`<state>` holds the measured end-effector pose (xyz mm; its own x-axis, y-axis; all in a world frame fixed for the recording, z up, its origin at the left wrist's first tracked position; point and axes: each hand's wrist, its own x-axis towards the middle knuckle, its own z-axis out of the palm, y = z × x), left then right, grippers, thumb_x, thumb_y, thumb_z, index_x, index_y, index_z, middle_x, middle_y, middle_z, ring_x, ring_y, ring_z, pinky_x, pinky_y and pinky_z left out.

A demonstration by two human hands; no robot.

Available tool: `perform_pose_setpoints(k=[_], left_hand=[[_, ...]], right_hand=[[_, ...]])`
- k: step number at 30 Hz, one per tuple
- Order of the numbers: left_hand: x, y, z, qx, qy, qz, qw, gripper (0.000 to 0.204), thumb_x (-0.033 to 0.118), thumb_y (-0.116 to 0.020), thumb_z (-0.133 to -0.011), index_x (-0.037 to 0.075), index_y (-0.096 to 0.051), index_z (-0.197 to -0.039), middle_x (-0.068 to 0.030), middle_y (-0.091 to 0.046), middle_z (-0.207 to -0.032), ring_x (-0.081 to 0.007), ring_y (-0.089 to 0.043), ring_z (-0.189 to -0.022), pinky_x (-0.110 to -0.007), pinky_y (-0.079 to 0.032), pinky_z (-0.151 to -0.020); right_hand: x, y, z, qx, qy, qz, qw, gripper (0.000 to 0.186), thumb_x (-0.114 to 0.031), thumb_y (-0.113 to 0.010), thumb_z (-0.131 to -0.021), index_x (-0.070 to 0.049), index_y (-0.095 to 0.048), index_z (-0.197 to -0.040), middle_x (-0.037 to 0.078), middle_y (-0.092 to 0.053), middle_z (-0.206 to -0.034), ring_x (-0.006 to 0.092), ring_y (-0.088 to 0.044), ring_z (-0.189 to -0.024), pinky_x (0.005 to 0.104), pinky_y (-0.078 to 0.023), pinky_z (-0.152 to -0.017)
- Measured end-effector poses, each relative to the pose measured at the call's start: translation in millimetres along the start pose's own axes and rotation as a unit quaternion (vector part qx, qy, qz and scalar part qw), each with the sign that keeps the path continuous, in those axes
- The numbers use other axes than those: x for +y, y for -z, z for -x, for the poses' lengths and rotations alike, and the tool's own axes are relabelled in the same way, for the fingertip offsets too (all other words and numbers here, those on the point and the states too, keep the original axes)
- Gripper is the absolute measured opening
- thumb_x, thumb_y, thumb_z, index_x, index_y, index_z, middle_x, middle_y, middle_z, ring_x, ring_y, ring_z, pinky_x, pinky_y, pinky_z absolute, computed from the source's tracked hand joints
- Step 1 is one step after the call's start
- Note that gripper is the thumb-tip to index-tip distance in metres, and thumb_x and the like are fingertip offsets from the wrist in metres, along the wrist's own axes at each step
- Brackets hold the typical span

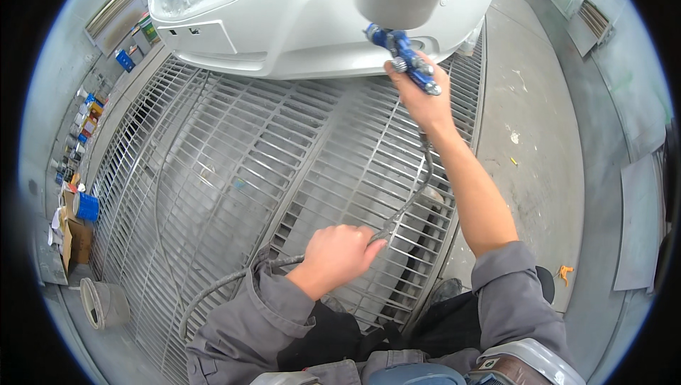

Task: The person uses a spray gun to apply white paint to a car hood in a paint booth. The hood is masked with plastic and tape, and the person moves the spray gun in steady passes across the surface. The person then refills the spray gun from a paint can.

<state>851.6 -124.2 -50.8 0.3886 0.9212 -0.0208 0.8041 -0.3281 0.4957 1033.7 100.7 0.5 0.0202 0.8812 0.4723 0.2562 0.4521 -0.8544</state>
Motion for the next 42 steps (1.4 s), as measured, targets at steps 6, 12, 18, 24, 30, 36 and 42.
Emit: perform_pose_setpoints(k=[6,12,18,24,30,36,42], left_hand=[[3.4,5.6,4.8,0.012,0.039,0.024,0.999,0.035,0.039,-0.073,-0.099,0.006,-0.072,-0.084,-0.0163,-0.071,-0.072,-0.0427,-0.070,-0.067,-0.052,-0.056,-0.060],[16.8,2.7,-2.5,0.006,0.047,0.033,0.998,0.035,0.038,-0.073,-0.099,0.006,-0.072,-0.085,-0.0180,-0.070,-0.072,-0.0436,-0.070,-0.068,-0.053,-0.056,-0.061],[36.1,-12.1,-21.7,-0.026,0.032,0.044,0.998,0.034,0.035,-0.074,-0.098,0.003,-0.072,-0.085,-0.0199,-0.072,-0.075,-0.0445,-0.070,-0.070,-0.053,-0.057,-0.062],[54.6,-35.3,-47.1,-0.043,0.007,0.076,0.996,0.026,0.026,-0.075,-0.095,0.000,-0.075,-0.100,-0.0261,-0.073,-0.084,-0.0471,-0.071,-0.080,-0.053,-0.058,-0.069],[75.5,-27.5,-62.7,-0.106,0.051,0.015,0.993,0.032,0.028,-0.072,-0.098,0.005,-0.073,-0.120,-0.0222,-0.076,-0.098,-0.0459,-0.072,-0.090,-0.053,-0.058,-0.076],[81.4,-25.0,-61.3,0.011,0.061,-0.022,0.998,0.031,0.031,-0.071,-0.100,0.008,-0.075,-0.120,-0.0169,-0.076,-0.089,-0.0411,-0.073,-0.082,-0.051,-0.057,-0.071],[92.3,-15.7,-58.1,0.113,0.028,-0.016,0.993,0.029,0.035,-0.078,-0.096,0.007,-0.078,-0.104,-0.0106,-0.073,-0.078,-0.0319,-0.070,-0.064,-0.043,-0.052,-0.056]], right_hand=[[-14.4,-60.6,-7.4,-0.149,-0.030,-0.110,0.982,0.027,-0.026,-0.086,-0.093,-0.004,-0.075,-0.106,0.000,-0.067,-0.078,0.0095,-0.059,-0.075,0.0306,-0.051,-0.071],[33.1,-40.8,-1.3,-0.129,-0.055,-0.096,0.985,0.026,-0.026,-0.085,-0.093,-0.005,-0.072,-0.098,-0.003,-0.064,-0.079,0.0098,-0.055,-0.076,0.0306,-0.048,-0.071],[64.3,65.1,-10.1,-0.055,-0.114,-0.071,0.989,0.022,-0.026,-0.083,-0.095,-0.008,-0.070,-0.097,-0.004,-0.062,-0.072,0.0061,-0.055,-0.059,0.0271,-0.045,-0.054],[91.7,168.9,-24.2,0.019,-0.089,-0.053,0.994,0.026,-0.030,-0.079,-0.100,-0.006,-0.070,-0.092,-0.001,-0.059,-0.071,0.0078,-0.053,-0.054,0.0259,-0.039,-0.048],[112.3,240.9,-47.1,0.084,-0.059,-0.082,0.991,0.026,-0.027,-0.078,-0.100,-0.005,-0.068,-0.090,0.000,-0.058,-0.068,0.0085,-0.052,-0.052,0.0266,-0.038,-0.047],[131.6,290.6,-72.4,0.185,-0.045,-0.073,0.979,0.035,-0.028,-0.081,-0.097,-0.006,-0.066,-0.075,-0.001,-0.059,-0.061,0.0084,-0.053,-0.048,0.0265,-0.040,-0.044],[159.3,279.9,-64.6,0.321,-0.032,0.036,0.946,0.032,-0.028,-0.082,-0.095,-0.005,-0.068,-0.078,0.000,-0.063,-0.064,0.0085,-0.057,-0.052,0.0286,-0.045,-0.049]])
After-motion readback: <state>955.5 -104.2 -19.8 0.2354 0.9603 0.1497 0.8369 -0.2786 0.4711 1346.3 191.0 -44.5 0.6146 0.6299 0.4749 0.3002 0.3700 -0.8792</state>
